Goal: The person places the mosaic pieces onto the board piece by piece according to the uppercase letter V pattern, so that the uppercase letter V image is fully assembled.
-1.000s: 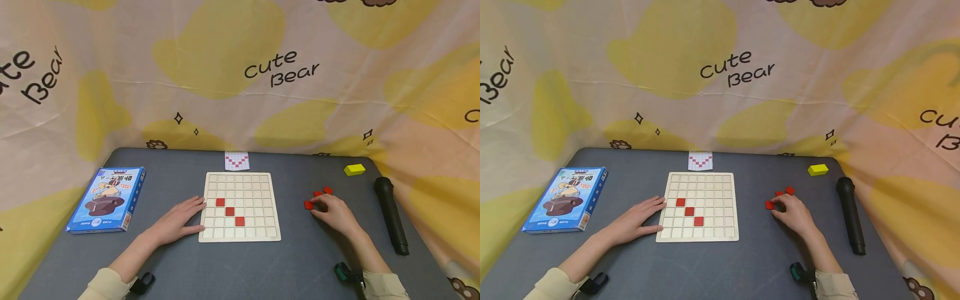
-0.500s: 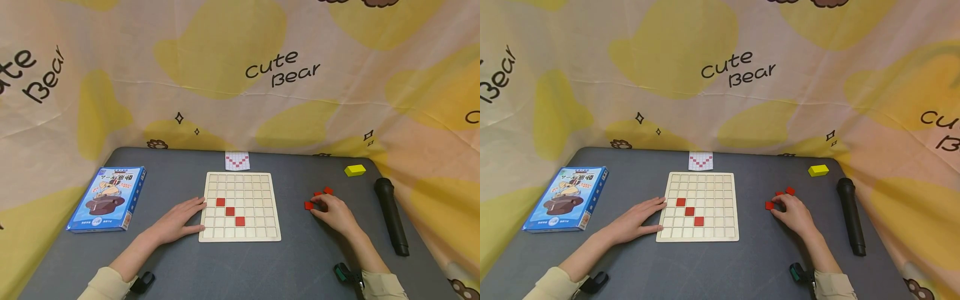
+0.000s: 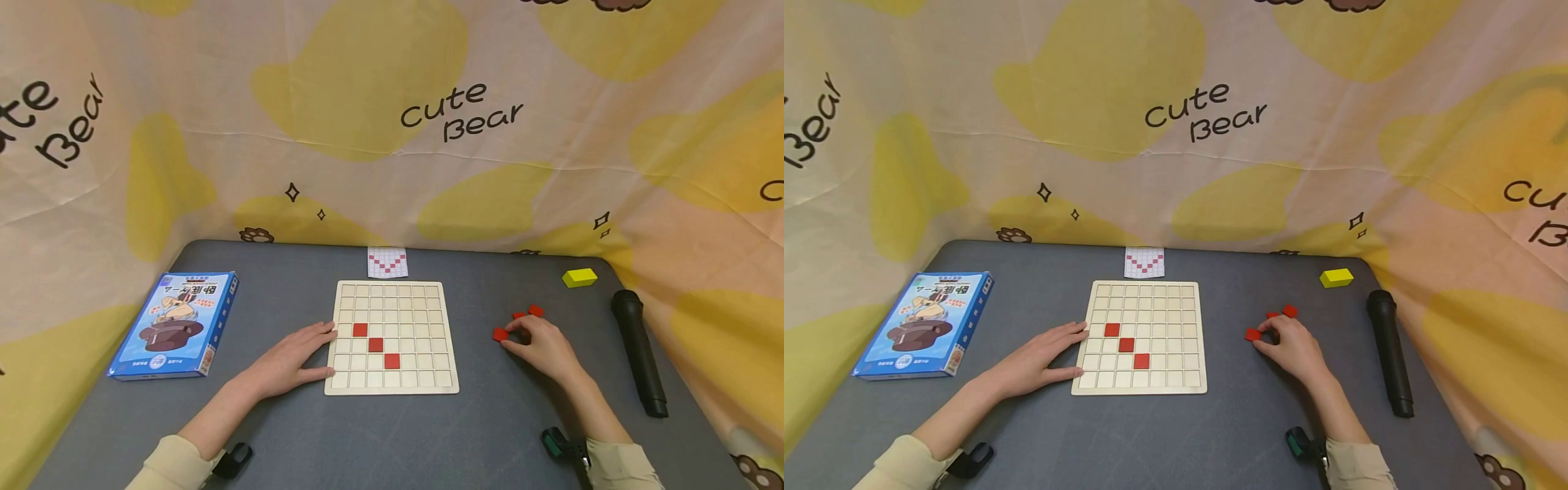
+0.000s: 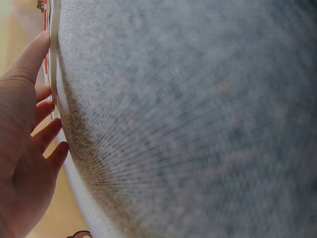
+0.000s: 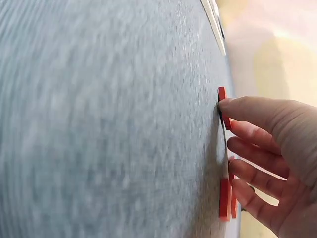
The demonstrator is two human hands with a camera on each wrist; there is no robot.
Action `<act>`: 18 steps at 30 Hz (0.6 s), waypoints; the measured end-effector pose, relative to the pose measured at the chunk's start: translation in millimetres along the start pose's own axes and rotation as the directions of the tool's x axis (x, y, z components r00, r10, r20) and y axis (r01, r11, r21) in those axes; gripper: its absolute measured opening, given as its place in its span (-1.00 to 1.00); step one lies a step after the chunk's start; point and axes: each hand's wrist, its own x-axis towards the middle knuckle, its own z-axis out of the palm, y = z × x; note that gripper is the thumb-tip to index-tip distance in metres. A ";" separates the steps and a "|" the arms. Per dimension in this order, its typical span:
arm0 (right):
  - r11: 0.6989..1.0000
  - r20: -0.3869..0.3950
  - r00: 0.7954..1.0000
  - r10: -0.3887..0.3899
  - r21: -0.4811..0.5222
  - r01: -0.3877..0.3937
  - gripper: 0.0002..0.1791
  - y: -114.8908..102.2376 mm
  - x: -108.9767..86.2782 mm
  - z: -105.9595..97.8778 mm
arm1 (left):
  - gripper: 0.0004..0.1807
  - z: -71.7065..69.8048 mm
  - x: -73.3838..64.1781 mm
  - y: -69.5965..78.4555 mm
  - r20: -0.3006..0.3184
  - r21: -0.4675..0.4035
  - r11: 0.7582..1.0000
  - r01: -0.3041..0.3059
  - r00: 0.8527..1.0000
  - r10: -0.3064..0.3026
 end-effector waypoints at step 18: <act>0.979 0.001 1.000 -0.031 0.204 0.031 -0.75 -55.4 30.1 34.0 | -0.21 -0.3 0.4 0.1 -0.001 -0.023 1.000 0.016 1.000 -0.016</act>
